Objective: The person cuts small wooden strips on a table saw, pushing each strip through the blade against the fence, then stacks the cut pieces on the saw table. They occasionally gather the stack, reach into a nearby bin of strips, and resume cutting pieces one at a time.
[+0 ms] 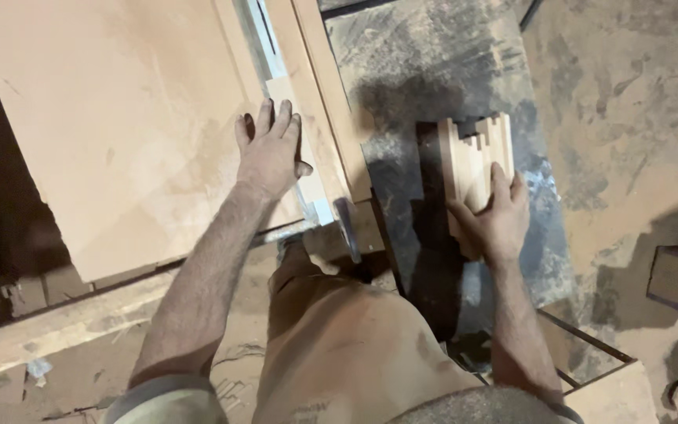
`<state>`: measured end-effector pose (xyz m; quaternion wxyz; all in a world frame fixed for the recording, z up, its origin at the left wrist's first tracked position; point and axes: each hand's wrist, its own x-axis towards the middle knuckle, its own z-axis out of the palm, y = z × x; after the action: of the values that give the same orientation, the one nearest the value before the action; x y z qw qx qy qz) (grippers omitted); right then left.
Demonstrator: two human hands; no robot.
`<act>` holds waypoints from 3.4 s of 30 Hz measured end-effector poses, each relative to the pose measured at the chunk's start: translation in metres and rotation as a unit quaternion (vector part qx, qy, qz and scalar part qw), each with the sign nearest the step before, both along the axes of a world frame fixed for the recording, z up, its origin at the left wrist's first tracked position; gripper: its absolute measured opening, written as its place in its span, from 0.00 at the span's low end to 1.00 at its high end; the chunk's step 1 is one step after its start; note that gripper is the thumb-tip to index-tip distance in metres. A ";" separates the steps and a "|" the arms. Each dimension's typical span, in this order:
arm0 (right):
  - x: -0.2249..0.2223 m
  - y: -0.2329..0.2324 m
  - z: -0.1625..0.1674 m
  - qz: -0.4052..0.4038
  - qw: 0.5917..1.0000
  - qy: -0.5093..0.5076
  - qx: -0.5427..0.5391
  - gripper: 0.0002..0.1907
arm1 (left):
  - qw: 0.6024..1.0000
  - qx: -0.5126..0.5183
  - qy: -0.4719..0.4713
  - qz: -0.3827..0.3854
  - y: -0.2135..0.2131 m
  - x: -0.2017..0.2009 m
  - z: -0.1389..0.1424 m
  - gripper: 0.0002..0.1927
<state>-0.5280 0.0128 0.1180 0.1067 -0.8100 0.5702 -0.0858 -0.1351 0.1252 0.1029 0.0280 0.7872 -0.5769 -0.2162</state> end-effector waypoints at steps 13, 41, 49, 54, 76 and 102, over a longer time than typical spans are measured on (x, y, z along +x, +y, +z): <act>0.011 -0.008 -0.003 0.022 1.000 -0.005 -0.016 0.52 | 0.999 0.011 -0.047 -0.006 -0.085 0.083 -0.001 0.53; 0.021 0.001 0.008 -0.038 0.998 -0.043 -0.027 0.54 | 0.920 -0.039 0.386 -0.052 -0.133 -0.165 -0.055 0.27; -0.021 0.067 0.005 -0.054 0.998 0.002 -0.008 0.58 | 0.925 -0.101 0.366 -0.028 -0.111 -0.217 -0.068 0.30; -0.054 0.117 -0.014 -0.029 0.987 -0.117 -0.102 0.63 | 0.944 -0.058 0.325 -0.025 -0.106 -0.216 -0.054 0.29; -0.015 0.029 -0.012 -0.006 0.990 -0.106 -0.092 0.36 | 0.939 -0.235 0.085 0.235 0.036 -0.024 0.024 0.19; 0.009 0.005 -0.013 0.004 1.000 0.012 0.006 0.50 | 0.961 -0.227 -0.125 0.095 -0.010 -0.026 -0.061 0.25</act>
<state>-0.5190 0.0180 0.1045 0.1049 -0.8129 0.5684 -0.0721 -0.1614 0.1153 0.0420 0.1541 0.8319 -0.5326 0.0245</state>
